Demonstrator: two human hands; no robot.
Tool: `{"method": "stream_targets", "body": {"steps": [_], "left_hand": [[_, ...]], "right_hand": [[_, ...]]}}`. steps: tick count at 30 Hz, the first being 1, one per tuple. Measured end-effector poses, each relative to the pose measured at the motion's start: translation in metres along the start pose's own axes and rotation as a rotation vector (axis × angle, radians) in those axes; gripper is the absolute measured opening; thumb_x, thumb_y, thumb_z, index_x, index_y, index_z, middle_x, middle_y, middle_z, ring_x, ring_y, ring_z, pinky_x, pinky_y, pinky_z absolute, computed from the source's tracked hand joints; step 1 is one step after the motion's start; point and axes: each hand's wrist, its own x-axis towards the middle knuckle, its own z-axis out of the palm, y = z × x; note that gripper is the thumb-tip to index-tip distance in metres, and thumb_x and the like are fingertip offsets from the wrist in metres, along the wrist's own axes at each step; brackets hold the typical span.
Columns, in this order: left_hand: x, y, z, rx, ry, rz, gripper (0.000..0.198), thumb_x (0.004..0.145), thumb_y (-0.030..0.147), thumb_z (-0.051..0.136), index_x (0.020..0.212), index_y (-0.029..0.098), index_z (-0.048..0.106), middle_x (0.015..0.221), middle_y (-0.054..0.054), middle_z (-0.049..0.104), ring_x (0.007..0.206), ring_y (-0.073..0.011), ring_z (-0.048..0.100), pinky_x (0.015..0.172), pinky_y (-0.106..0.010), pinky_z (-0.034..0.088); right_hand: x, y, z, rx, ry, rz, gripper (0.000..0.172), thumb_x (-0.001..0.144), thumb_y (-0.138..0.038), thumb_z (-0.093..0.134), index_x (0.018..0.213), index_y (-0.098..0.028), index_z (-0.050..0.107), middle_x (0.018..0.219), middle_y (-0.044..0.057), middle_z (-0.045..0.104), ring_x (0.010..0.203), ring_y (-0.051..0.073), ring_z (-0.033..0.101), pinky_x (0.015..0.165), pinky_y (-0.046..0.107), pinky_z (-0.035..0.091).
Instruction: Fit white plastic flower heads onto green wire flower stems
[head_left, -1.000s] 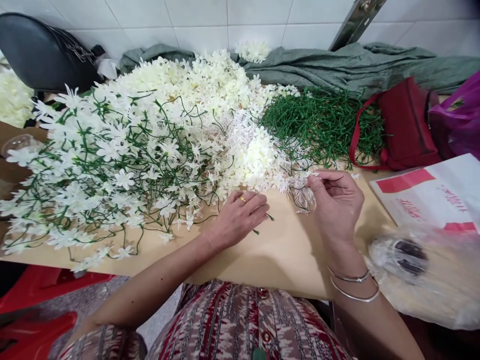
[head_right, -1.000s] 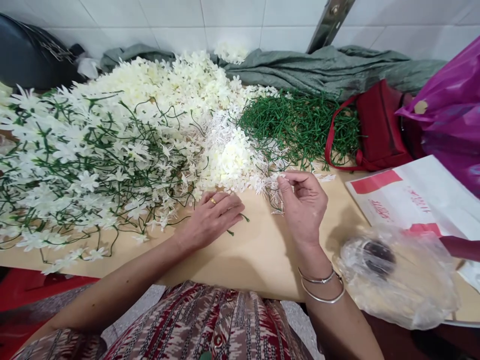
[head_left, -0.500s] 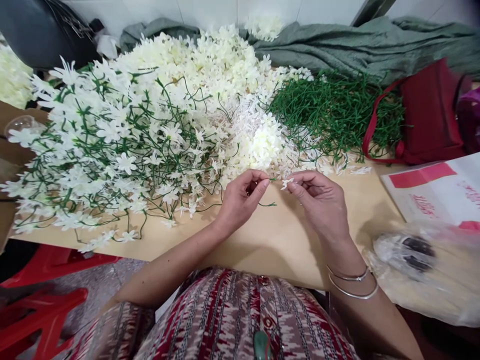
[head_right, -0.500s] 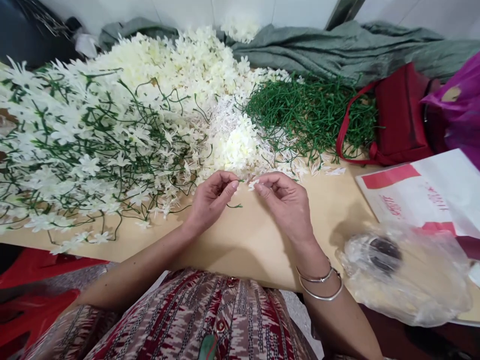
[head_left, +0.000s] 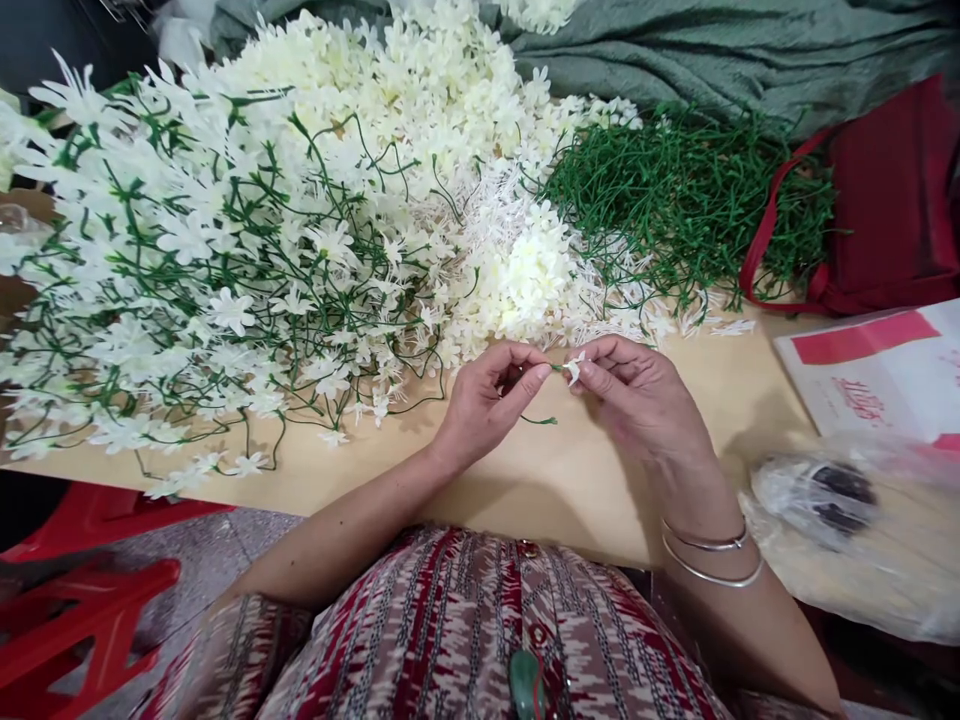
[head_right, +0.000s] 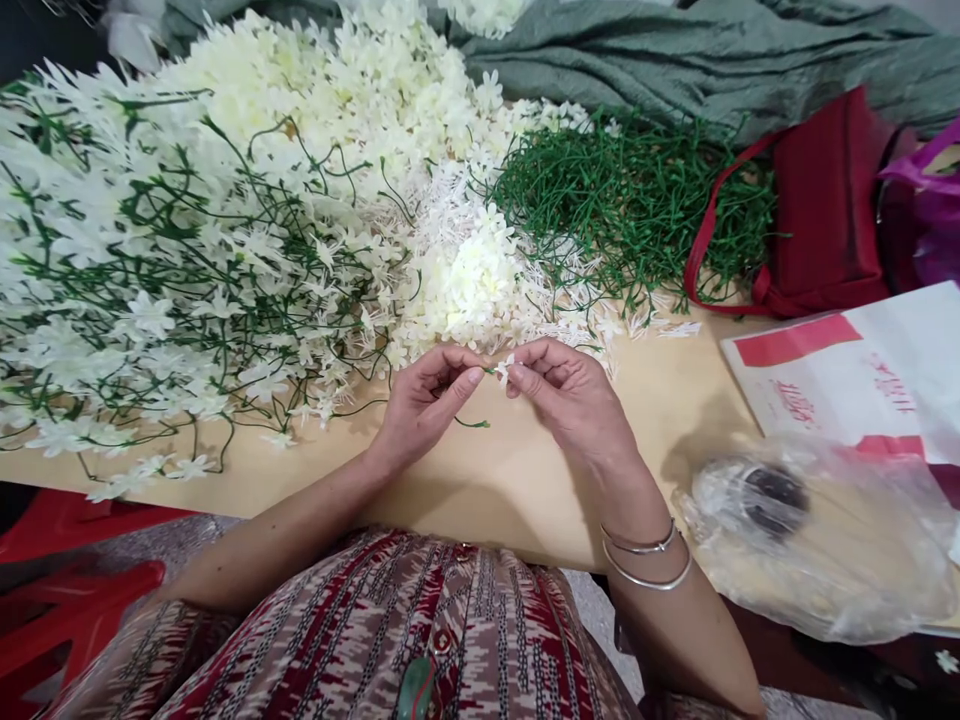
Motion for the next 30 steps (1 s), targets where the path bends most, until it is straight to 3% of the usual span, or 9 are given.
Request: {"method": "stream_targets", "body": {"steps": [5,11,18,30], "left_hand": [[0.001,-0.002,-0.001,-0.111,-0.01,-0.043,0.027,0.098,0.047,0.067,0.095,0.019,0.067,0.074,0.002,0.06,0.061,-0.0086,0.052,0.059,-0.023,0.044],[0.0,-0.005,-0.001,-0.166,-0.04,-0.049,0.029,0.097,0.048,0.069,0.095,0.019,0.066,0.082,0.0,0.068,0.066,-0.0088,0.065,0.064,-0.023,0.053],[-0.001,-0.005,0.001,-0.184,-0.012,-0.055,0.029,0.098,0.047,0.068,0.096,0.019,0.064,0.085,-0.001,0.072,0.068,-0.009,0.069,0.067,-0.022,0.056],[-0.002,-0.007,0.002,-0.119,-0.021,-0.035,0.03,0.1,0.047,0.066,0.093,0.018,0.066,0.083,-0.002,0.074,0.067,-0.0105,0.07,0.065,-0.024,0.056]], "right_hand": [[0.002,0.0,0.003,0.064,-0.042,0.077,0.035,0.064,-0.054,0.092,0.076,-0.026,0.075,0.061,-0.003,0.068,0.056,0.014,0.059,0.057,0.028,0.049],[0.003,0.005,0.006,0.069,0.011,0.085,0.033,0.063,-0.053,0.093,0.074,-0.027,0.075,0.06,-0.003,0.068,0.055,0.014,0.059,0.056,0.029,0.049],[0.002,0.003,0.008,0.091,0.094,0.113,0.038,0.056,-0.052,0.097,0.072,-0.026,0.074,0.062,-0.003,0.069,0.054,0.014,0.059,0.055,0.029,0.051],[-0.001,0.009,0.008,0.004,0.036,0.071,0.03,0.068,-0.052,0.092,0.076,-0.027,0.077,0.063,-0.002,0.072,0.058,0.015,0.063,0.059,0.031,0.054]]}}
